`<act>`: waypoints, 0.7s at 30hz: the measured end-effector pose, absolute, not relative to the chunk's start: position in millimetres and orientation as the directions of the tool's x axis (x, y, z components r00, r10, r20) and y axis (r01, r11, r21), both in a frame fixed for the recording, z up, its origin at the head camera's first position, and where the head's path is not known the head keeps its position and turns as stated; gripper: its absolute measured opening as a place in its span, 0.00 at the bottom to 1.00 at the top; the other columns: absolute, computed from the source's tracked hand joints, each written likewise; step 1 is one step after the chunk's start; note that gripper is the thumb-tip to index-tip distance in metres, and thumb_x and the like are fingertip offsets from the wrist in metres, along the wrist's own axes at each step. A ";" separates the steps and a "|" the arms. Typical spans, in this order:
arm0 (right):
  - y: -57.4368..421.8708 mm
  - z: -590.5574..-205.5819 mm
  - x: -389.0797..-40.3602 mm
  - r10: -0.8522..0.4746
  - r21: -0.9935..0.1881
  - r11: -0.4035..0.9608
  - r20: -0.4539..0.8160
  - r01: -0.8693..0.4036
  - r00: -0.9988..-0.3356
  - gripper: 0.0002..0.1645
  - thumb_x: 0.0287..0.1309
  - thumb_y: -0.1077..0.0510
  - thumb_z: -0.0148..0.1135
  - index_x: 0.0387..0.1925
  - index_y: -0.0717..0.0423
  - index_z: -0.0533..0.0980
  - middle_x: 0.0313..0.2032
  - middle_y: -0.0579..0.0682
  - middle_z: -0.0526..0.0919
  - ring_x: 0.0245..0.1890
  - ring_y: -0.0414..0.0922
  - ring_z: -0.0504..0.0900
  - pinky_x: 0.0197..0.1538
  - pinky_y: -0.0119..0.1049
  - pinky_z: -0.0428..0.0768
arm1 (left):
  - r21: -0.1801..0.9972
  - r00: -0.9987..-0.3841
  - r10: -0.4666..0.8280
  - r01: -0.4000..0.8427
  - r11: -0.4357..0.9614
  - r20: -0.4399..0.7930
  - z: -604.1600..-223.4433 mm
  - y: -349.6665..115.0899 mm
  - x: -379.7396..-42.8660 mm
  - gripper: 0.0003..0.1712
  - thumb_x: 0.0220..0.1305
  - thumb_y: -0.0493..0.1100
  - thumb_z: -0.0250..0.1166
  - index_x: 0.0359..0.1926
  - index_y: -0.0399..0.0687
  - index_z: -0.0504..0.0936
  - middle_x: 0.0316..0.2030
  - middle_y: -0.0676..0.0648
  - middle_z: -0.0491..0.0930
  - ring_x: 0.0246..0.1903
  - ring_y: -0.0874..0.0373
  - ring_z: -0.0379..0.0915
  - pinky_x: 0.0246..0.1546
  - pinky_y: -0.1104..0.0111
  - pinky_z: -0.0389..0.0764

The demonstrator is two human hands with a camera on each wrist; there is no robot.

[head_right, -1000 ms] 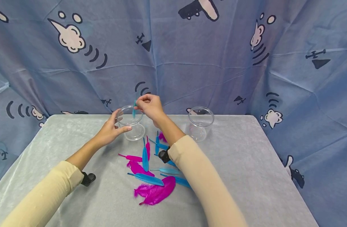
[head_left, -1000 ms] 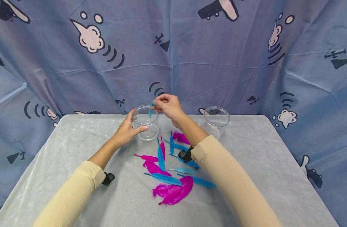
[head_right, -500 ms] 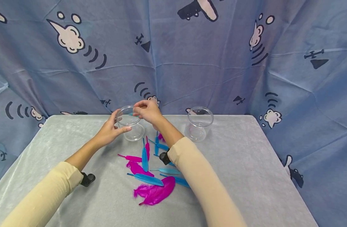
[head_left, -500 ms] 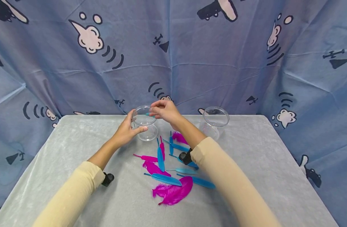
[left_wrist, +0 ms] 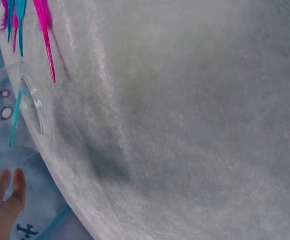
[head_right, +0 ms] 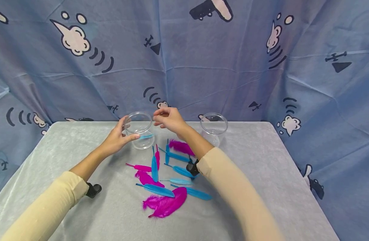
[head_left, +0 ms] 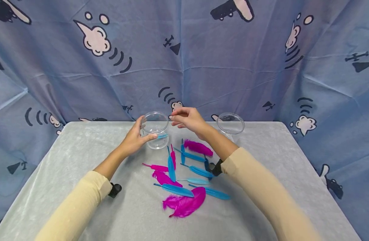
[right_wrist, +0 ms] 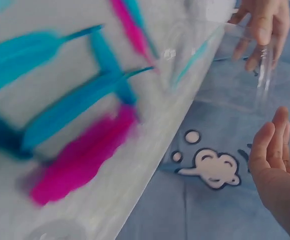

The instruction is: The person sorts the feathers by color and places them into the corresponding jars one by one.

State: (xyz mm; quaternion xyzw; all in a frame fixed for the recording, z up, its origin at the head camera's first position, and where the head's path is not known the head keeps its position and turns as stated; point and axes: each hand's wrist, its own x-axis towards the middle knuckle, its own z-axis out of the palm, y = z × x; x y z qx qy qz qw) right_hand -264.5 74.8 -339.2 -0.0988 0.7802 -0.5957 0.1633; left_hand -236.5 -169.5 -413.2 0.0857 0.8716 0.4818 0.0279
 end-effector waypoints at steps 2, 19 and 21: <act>86.2 -340.9 -261.3 -0.359 -0.948 0.316 -0.150 0.032 -0.921 0.16 0.68 0.57 0.62 0.52 0.62 0.77 0.49 0.58 0.83 0.47 0.52 0.85 0.55 0.45 0.81 | 0.841 -0.984 0.176 0.122 0.527 0.033 -413.0 -169.2 -236.6 0.59 0.61 0.54 0.71 0.78 0.41 0.42 0.74 0.33 0.53 0.72 0.36 0.52 0.69 0.43 0.58; 168.7 -379.0 -220.9 -0.388 -0.878 0.477 -0.244 0.032 -0.889 0.20 0.66 0.57 0.63 0.54 0.66 0.75 0.48 0.63 0.82 0.43 0.53 0.83 0.54 0.48 0.81 | 0.838 -0.983 0.179 0.120 0.532 0.027 -411.2 -168.8 -231.3 0.60 0.61 0.55 0.71 0.79 0.42 0.41 0.75 0.34 0.50 0.72 0.36 0.51 0.69 0.43 0.57; 175.0 -384.9 -218.8 -0.391 -0.876 0.481 -0.244 0.029 -0.887 0.21 0.66 0.57 0.63 0.54 0.68 0.75 0.46 0.63 0.83 0.43 0.53 0.84 0.52 0.47 0.82 | 0.837 -0.984 0.178 0.118 0.535 0.025 -411.1 -169.2 -231.3 0.60 0.61 0.55 0.71 0.79 0.43 0.41 0.75 0.34 0.50 0.72 0.36 0.51 0.69 0.43 0.57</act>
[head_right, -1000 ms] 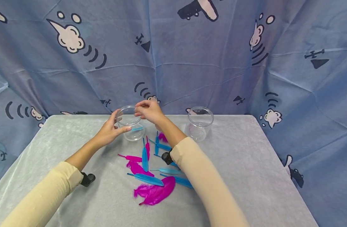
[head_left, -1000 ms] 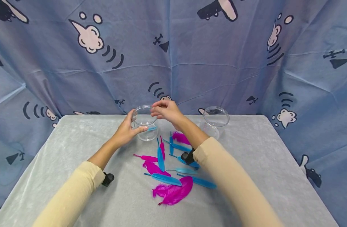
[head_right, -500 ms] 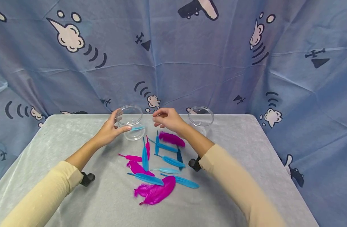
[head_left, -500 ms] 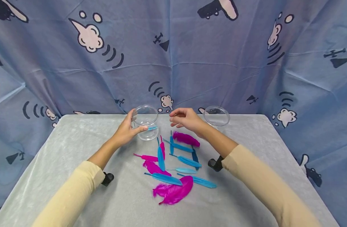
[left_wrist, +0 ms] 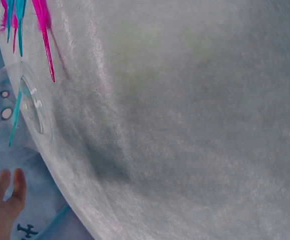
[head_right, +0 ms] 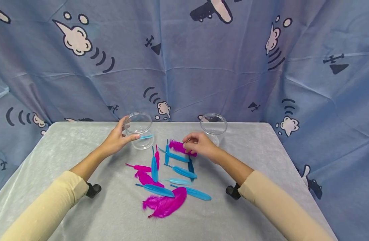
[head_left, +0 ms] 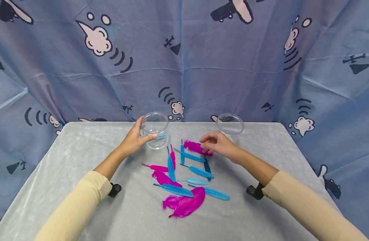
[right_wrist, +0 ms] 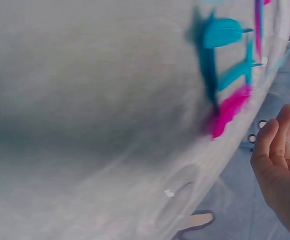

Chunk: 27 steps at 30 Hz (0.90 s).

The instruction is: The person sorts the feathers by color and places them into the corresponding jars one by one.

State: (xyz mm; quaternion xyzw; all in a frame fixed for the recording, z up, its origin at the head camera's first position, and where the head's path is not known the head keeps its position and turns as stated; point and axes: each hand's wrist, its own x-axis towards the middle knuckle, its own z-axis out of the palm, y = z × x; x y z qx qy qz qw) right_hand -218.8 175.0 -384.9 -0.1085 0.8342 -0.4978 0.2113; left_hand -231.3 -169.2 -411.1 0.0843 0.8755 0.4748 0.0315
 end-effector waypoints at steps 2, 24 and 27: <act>181.2 -390.5 -216.8 -0.398 -0.882 0.470 -0.242 0.030 -0.885 0.21 0.66 0.59 0.62 0.53 0.70 0.74 0.44 0.65 0.83 0.42 0.55 0.84 0.51 0.46 0.83 | 0.834 -0.984 0.177 0.118 0.539 0.025 -410.9 -169.0 -231.5 0.60 0.61 0.55 0.71 0.79 0.42 0.41 0.75 0.34 0.50 0.72 0.36 0.51 0.69 0.43 0.57; 203.4 -431.5 -206.9 -0.427 -0.831 0.554 -0.239 -0.044 -0.872 0.14 0.62 0.62 0.65 0.45 0.71 0.79 0.30 0.54 0.83 0.29 0.44 0.78 0.33 0.33 0.81 | 0.835 -0.985 0.171 0.114 0.539 0.024 -411.7 -169.1 -232.7 0.59 0.62 0.55 0.71 0.78 0.42 0.41 0.75 0.34 0.52 0.72 0.36 0.51 0.70 0.44 0.57; 202.3 -433.9 -206.3 -0.414 -0.819 0.571 -0.220 -0.064 -0.883 0.14 0.61 0.63 0.66 0.43 0.72 0.80 0.30 0.54 0.83 0.27 0.43 0.77 0.30 0.31 0.79 | 0.834 -0.984 0.175 0.119 0.539 0.028 -412.6 -168.9 -233.4 0.60 0.62 0.55 0.71 0.78 0.41 0.41 0.74 0.33 0.52 0.72 0.36 0.51 0.70 0.44 0.56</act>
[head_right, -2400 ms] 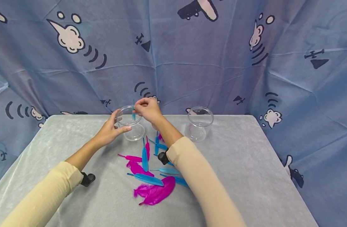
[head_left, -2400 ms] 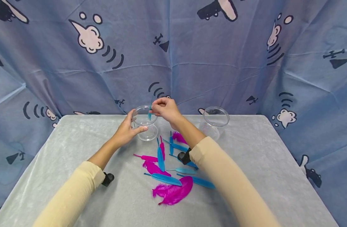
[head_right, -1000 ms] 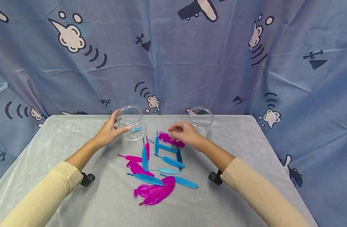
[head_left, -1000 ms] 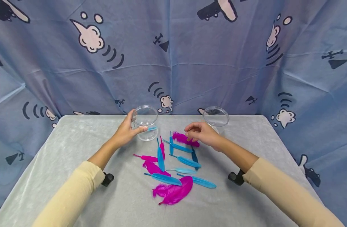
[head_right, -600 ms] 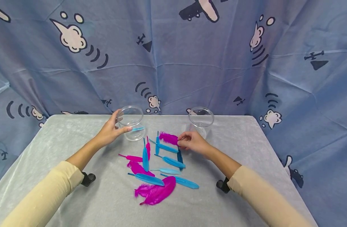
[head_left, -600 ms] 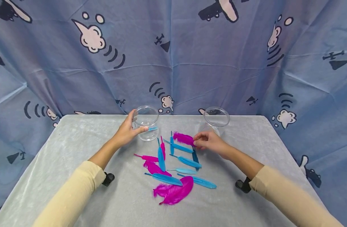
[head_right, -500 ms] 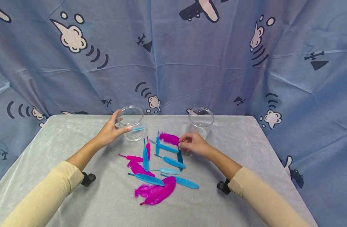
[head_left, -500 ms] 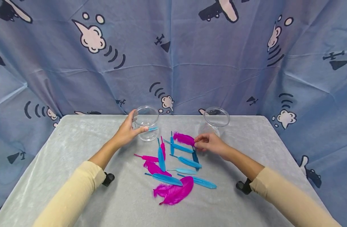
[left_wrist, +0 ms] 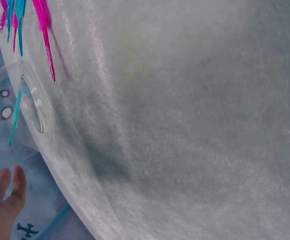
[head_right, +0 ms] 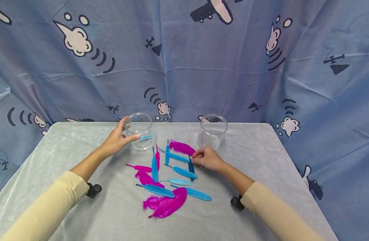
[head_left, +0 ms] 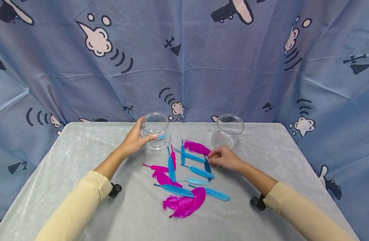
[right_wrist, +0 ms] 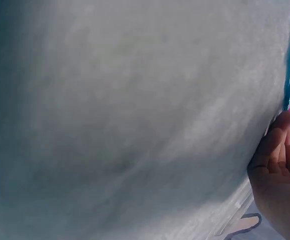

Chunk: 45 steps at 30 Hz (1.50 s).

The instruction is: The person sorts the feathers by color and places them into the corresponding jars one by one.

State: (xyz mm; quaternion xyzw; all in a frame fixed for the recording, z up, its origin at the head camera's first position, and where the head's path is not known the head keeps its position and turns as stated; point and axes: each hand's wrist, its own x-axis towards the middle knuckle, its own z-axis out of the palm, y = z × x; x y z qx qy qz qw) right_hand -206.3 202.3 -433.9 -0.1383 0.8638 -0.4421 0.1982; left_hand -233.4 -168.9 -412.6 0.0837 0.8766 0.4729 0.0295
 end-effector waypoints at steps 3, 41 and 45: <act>200.5 -435.7 -206.0 -0.403 -0.802 0.592 -0.208 -0.081 -0.891 0.13 0.60 0.63 0.67 0.42 0.71 0.81 0.29 0.52 0.83 0.26 0.42 0.76 0.29 0.30 0.78 | 0.833 -0.984 0.174 0.118 0.541 0.026 -412.7 -168.6 -233.8 0.60 0.62 0.55 0.71 0.78 0.41 0.41 0.74 0.33 0.52 0.72 0.36 0.50 0.70 0.43 0.56; 189.7 -439.9 -209.1 -0.360 -0.735 0.662 -0.145 -0.143 -0.922 0.08 0.60 0.65 0.64 0.27 0.65 0.82 0.20 0.46 0.78 0.22 0.40 0.73 0.28 0.30 0.74 | 0.833 -0.985 0.169 0.115 0.541 0.027 -412.4 -168.2 -233.8 0.59 0.62 0.54 0.71 0.78 0.42 0.42 0.74 0.34 0.52 0.72 0.36 0.52 0.70 0.44 0.57; 193.4 -433.7 -211.0 -0.401 -0.757 0.643 -0.204 -0.116 -0.893 0.08 0.60 0.65 0.63 0.28 0.66 0.82 0.21 0.46 0.78 0.23 0.39 0.74 0.29 0.31 0.74 | 0.832 -0.985 0.170 0.111 0.543 0.020 -411.0 -168.1 -233.1 0.59 0.61 0.55 0.71 0.78 0.43 0.42 0.74 0.34 0.53 0.72 0.37 0.52 0.70 0.44 0.56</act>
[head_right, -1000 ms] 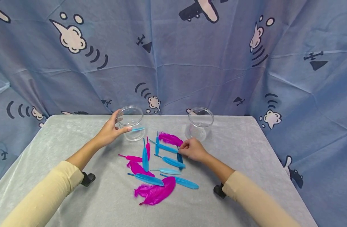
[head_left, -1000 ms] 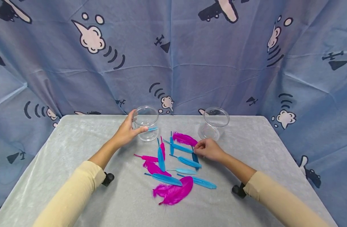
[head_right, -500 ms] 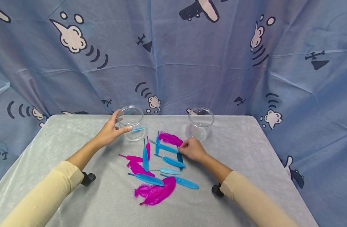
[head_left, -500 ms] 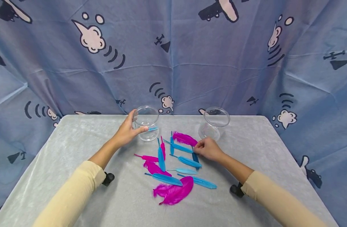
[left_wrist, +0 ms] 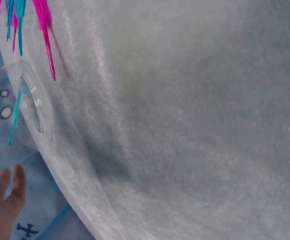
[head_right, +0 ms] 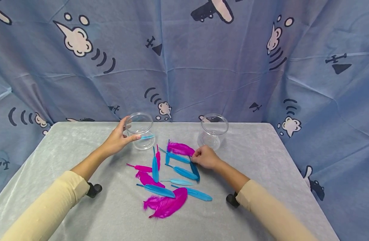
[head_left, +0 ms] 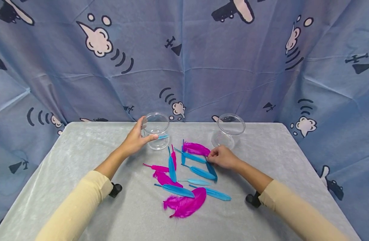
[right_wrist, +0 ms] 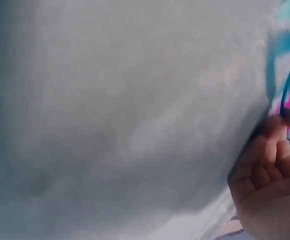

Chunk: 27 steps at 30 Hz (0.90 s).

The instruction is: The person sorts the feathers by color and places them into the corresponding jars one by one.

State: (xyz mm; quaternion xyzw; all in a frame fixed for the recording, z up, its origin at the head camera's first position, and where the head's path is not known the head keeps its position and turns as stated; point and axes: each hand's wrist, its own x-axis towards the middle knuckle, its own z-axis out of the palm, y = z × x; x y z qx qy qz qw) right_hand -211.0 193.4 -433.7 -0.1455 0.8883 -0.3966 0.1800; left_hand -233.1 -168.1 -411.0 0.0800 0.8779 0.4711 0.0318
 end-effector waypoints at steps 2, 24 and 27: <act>196.1 -430.4 -212.4 -0.425 -0.759 0.643 -0.244 -0.101 -0.872 0.08 0.60 0.65 0.63 0.28 0.66 0.81 0.21 0.46 0.78 0.23 0.39 0.74 0.29 0.31 0.74 | 0.832 -0.985 0.173 0.112 0.544 0.019 -410.8 -167.9 -232.8 0.59 0.61 0.55 0.71 0.78 0.42 0.42 0.74 0.34 0.52 0.72 0.36 0.51 0.70 0.44 0.56; 214.3 -398.5 -220.2 -0.459 -0.742 0.665 -0.499 0.088 -0.735 0.06 0.54 0.65 0.63 0.26 0.65 0.81 0.18 0.48 0.79 0.22 0.40 0.77 0.31 0.31 0.81 | 0.833 -0.984 0.176 0.121 0.539 0.029 -412.2 -169.3 -233.2 0.60 0.61 0.54 0.72 0.78 0.41 0.42 0.74 0.33 0.52 0.72 0.36 0.52 0.69 0.43 0.57; 215.0 -391.9 -221.4 -0.470 -0.747 0.658 -0.504 0.093 -0.725 0.05 0.54 0.65 0.63 0.27 0.65 0.82 0.19 0.48 0.79 0.22 0.40 0.78 0.32 0.32 0.82 | 0.835 -0.984 0.177 0.120 0.538 0.027 -412.3 -169.3 -233.0 0.60 0.61 0.55 0.72 0.78 0.42 0.42 0.74 0.33 0.52 0.72 0.36 0.52 0.69 0.43 0.57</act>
